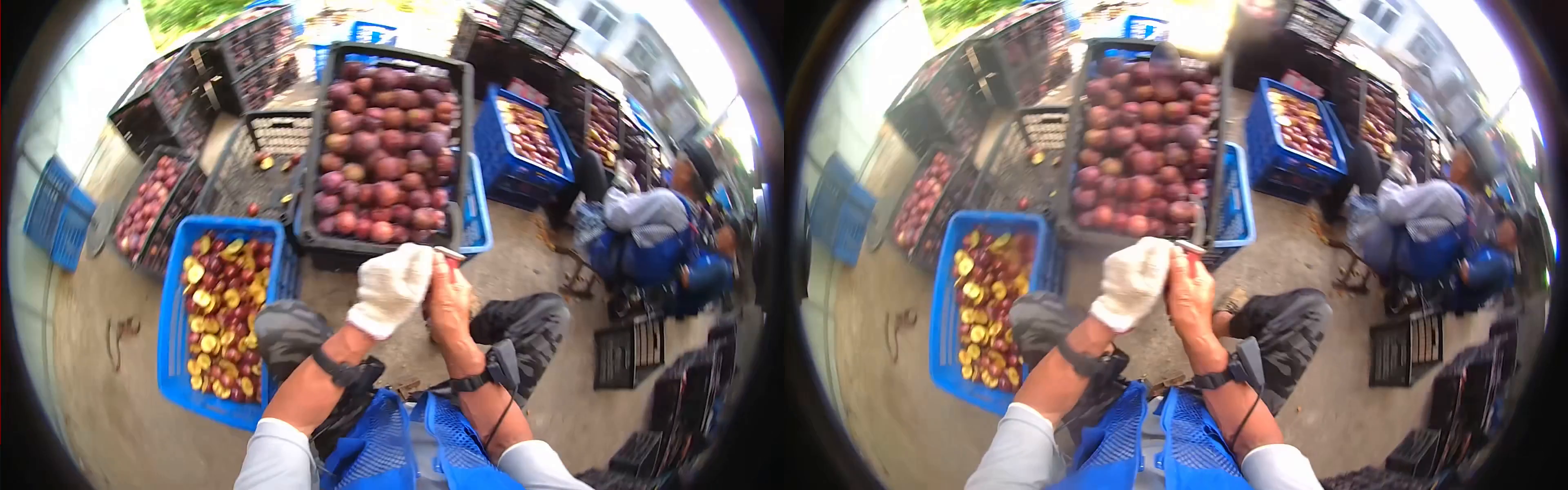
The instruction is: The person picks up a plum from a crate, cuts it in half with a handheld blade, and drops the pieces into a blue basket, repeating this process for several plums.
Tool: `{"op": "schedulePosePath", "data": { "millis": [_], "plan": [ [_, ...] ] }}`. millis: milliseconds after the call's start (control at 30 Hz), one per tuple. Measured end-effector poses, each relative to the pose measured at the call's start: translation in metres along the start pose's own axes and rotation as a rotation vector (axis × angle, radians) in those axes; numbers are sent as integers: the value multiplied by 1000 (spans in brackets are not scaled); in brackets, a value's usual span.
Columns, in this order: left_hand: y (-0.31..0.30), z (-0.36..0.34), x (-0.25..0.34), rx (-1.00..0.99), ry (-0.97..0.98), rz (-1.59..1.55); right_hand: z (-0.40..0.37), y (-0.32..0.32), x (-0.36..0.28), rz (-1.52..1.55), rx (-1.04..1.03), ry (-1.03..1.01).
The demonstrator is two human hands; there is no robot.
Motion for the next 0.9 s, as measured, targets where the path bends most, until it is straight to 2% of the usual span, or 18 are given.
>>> {"op": "schedulePosePath", "data": {
  "millis": [33, 67, 100, 167, 200, 233, 300, 333, 367, 433, 500, 533, 567, 633, 700, 800, 833, 900],
  "plan": [
    [-8, 1, 8, -1, 79, 107, -3, 13, -1, 175, 82, -96],
    [-14, 0, 6, 52, 74, 112, 1, 21, -1, 203, 151, -199],
    [-17, -1, 13, 95, 76, 32, 4, 12, -1, 110, 104, -266],
    [-7, -3, -7, 212, -91, -148, 7, 23, -18, -113, 115, -327],
    [-9, -6, -15, 182, -224, -297, 14, 27, -18, -175, 92, -364],
    [-3, -6, -30, 269, -228, -391, 19, 31, -19, -302, 75, -382],
    [3, -10, -49, 257, -186, -294, 18, 46, -41, -691, 59, -620],
    [10, -11, -63, 144, -382, -687, 17, 50, -46, -798, 51, -688],
    [14, -10, -70, 48, -274, -460, 18, 53, -50, -870, 10, -779],
    [23, -15, -77, -58, -491, -873, 20, 53, -51, -954, -42, -821],
    [27, -18, -71, -171, -447, -1071, 15, 55, -58, -987, -117, -921],
    [46, -21, -85, -133, -654, -1746, 18, 55, -59, -991, -145, -967],
    [53, -26, -96, -135, -660, -1753, 18, 55, -58, -992, -170, -1008],
    [33, -21, -86, -271, -46, -1057, 15, 58, -58, -984, -234, -1024],
    [31, -26, -77, -279, -55, -1032, 14, 57, -60, -983, -310, -1049],
    [15, -31, -55, -299, -425, -1504, 11, 59, -61, -1048, -442, -1153],
    [10, -28, -51, -237, -446, -1282, 13, 59, -64, -968, -421, -1113],
    [29, -26, -76, 6, -665, -1603, 25, 58, -63, -926, -318, -946]
  ]
}}
Point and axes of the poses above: each hand's wrist, its own z-axis towards the middle knuckle, its own y-axis out of the palm, x = y × z, the point moved 5 cm from there along z, towards the middle knuckle, and after that the axes turned 11 degrees about -x, right-handed, at the moved point
